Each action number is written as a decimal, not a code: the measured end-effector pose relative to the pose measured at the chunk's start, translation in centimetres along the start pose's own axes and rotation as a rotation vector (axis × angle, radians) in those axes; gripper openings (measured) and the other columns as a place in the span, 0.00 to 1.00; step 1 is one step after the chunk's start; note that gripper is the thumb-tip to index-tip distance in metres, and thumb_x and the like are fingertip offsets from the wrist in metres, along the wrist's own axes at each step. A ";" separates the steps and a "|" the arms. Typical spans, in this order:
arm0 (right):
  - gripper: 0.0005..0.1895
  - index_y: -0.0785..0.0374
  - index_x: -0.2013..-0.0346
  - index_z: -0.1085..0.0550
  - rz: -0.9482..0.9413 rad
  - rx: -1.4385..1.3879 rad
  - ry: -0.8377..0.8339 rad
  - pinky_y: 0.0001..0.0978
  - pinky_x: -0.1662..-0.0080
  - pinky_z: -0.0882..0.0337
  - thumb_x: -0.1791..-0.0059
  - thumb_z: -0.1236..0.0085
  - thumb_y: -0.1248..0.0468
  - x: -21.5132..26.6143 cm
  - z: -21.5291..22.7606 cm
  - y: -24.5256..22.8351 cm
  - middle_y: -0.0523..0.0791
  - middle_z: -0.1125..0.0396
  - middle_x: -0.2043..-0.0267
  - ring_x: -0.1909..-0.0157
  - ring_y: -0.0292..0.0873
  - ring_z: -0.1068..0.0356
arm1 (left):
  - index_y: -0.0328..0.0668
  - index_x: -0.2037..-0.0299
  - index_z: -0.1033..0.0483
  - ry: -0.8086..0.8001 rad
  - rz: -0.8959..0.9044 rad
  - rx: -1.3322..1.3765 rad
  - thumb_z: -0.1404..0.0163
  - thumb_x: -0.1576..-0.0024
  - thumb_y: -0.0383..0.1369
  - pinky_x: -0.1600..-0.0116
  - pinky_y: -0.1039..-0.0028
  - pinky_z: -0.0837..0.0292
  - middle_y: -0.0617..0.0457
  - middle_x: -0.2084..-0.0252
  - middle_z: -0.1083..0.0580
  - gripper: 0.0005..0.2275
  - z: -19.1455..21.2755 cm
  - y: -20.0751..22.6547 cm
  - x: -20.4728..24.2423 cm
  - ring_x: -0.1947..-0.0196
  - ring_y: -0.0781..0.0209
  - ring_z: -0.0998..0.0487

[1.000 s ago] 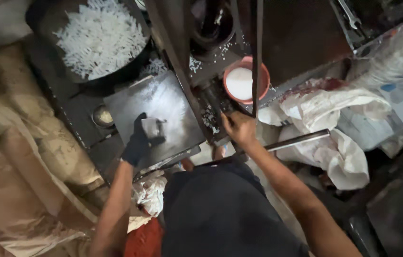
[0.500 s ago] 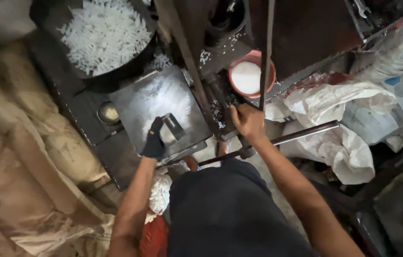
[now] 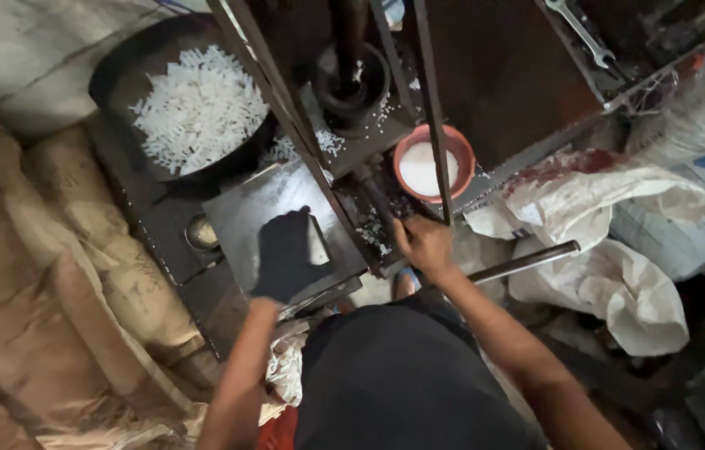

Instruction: The person operates a manual press machine to process white granular material. They repeatedly place material into the press, pull a lever to activate the press, and collect the processed output into a bowl.

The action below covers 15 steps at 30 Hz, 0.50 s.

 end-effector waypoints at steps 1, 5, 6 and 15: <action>0.16 0.63 0.78 0.28 0.001 -0.007 -0.010 0.47 0.72 0.36 0.49 0.39 0.60 0.0 0.0 0.2 0.51 0.34 0.77 0.76 0.55 0.33 | 0.31 0.38 0.36 -0.078 0.036 -0.135 0.32 0.65 0.49 0.44 0.51 0.37 0.39 0.53 0.28 0.45 -1.0 0.4 -0.4 0.52 0.40 0.28; 0.16 0.62 0.80 0.28 -0.026 0.003 -0.024 0.47 0.73 0.35 0.50 0.38 0.60 0.1 -0.3 0.2 0.51 0.34 0.79 0.78 0.54 0.33 | 0.36 0.44 0.32 0.057 0.028 -0.167 0.33 0.71 0.46 0.43 0.51 0.38 0.42 0.57 0.28 0.42 -4.4 0.0 -1.2 0.53 0.43 0.28; 0.16 0.62 0.80 0.28 -0.040 0.004 -0.028 0.47 0.73 0.35 0.50 0.38 0.60 0.3 -0.2 0.2 0.51 0.34 0.78 0.78 0.55 0.33 | 0.38 0.44 0.31 0.027 0.058 -0.141 0.33 0.69 0.44 0.44 0.52 0.38 0.43 0.57 0.28 0.39 -5.2 -0.3 -1.0 0.53 0.43 0.28; 0.09 0.64 0.71 0.22 -0.039 -0.020 -0.050 0.43 0.69 0.31 0.50 0.37 0.62 -0.1 0.5 -1.0 0.51 0.30 0.73 0.73 0.54 0.30 | 0.42 0.42 0.32 0.020 0.007 0.011 0.34 0.66 0.43 0.44 0.52 0.37 0.44 0.55 0.28 0.38 -8.7 -3.5 -0.6 0.51 0.42 0.28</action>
Point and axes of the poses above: each hand's wrist, its own x-axis away from the middle knuckle, its own z-axis out of the back of the hand, y = z × x, the point moved 1 cm from there along -x, towards the middle knuckle
